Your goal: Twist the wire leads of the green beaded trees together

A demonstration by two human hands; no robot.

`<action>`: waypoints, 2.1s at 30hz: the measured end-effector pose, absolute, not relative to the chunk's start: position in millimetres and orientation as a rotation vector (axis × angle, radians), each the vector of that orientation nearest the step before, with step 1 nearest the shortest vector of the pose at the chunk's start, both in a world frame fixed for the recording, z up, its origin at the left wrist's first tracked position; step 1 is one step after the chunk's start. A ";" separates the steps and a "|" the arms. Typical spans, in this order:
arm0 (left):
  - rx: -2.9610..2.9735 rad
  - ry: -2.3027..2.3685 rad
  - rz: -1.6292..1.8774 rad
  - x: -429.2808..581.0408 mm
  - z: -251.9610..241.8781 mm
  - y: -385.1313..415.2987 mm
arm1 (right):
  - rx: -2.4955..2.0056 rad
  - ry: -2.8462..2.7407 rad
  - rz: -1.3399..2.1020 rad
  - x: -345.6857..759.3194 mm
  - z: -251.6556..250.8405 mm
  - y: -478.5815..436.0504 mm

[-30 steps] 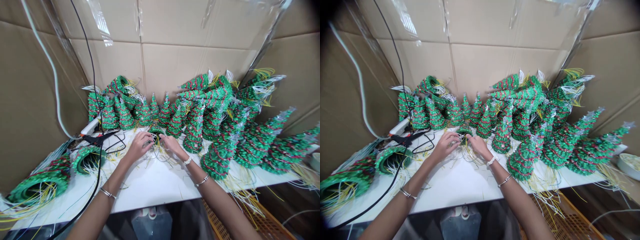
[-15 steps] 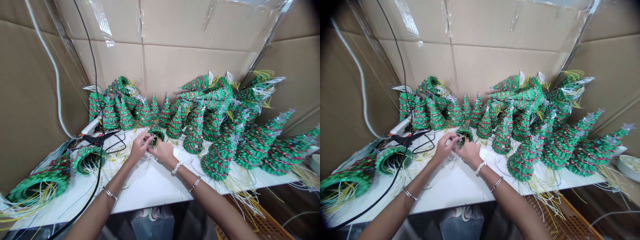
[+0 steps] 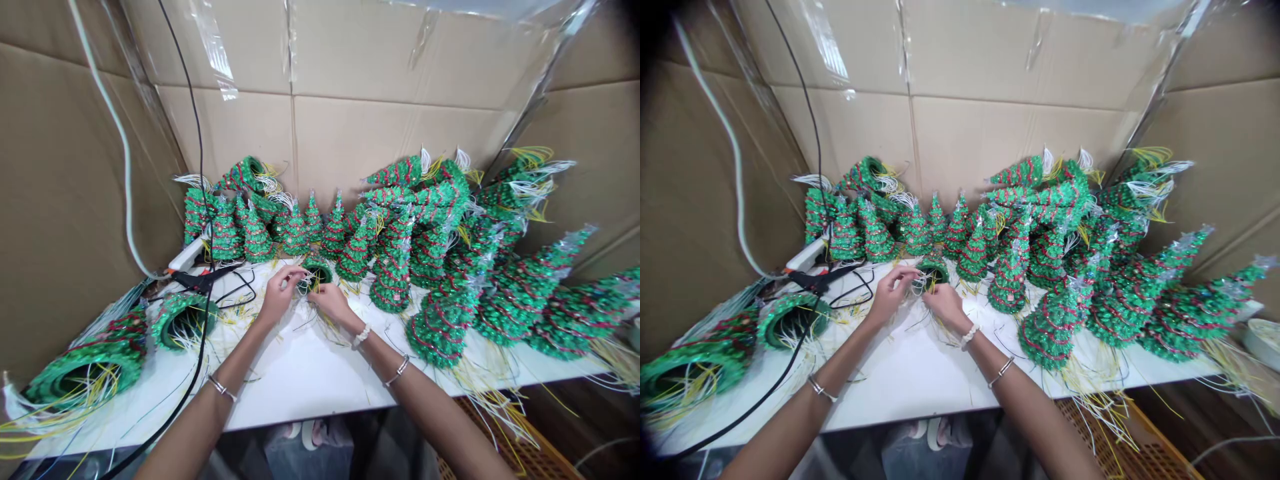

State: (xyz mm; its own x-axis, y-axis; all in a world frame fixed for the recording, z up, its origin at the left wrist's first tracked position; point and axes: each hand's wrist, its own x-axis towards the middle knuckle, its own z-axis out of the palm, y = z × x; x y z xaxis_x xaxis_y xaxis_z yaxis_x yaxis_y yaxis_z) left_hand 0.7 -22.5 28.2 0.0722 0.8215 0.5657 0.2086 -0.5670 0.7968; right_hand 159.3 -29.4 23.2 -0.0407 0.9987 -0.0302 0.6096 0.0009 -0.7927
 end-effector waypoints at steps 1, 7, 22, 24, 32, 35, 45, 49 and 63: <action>1.910 0.982 1.495 0.0 29.4 -22.9 | -1.573 -1.631 1.025 160.7 23.6 -28.4; 2.191 0.890 1.387 -4.4 31.8 -22.0 | -1.195 -1.128 1.790 175.4 21.8 -18.7; 1.670 0.933 1.550 1.4 24.0 -20.8 | -1.040 -1.103 2.169 178.9 25.3 -16.7; 1.633 0.913 1.569 3.2 23.5 -20.7 | -1.076 -1.176 2.084 176.3 23.9 -17.8; 1.530 0.889 1.609 6.2 24.2 -21.4 | -1.072 -1.252 1.964 164.0 16.2 -20.7; 1.437 0.946 1.666 3.5 23.1 -16.3 | -1.131 -1.244 1.924 166.1 18.3 -20.8; 0.852 1.316 1.779 -26.7 3.4 16.3 | -1.169 -1.378 1.709 177.8 32.7 -21.6; 0.720 1.453 1.838 -36.8 9.7 18.5 | -1.094 -1.446 1.618 172.3 25.8 -19.4; 2.576 0.817 1.377 11.5 21.0 -33.2 | -0.886 -1.715 1.299 167.4 11.8 -6.9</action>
State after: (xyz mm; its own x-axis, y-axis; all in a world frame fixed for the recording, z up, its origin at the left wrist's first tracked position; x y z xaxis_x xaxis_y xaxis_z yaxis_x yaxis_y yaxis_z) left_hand 11.5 -33.2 21.0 0.4441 0.5056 0.7397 0.4071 -0.8493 0.3362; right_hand 167.4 -6.9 11.8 -0.4413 0.8795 0.1784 0.0667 0.2303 -0.9708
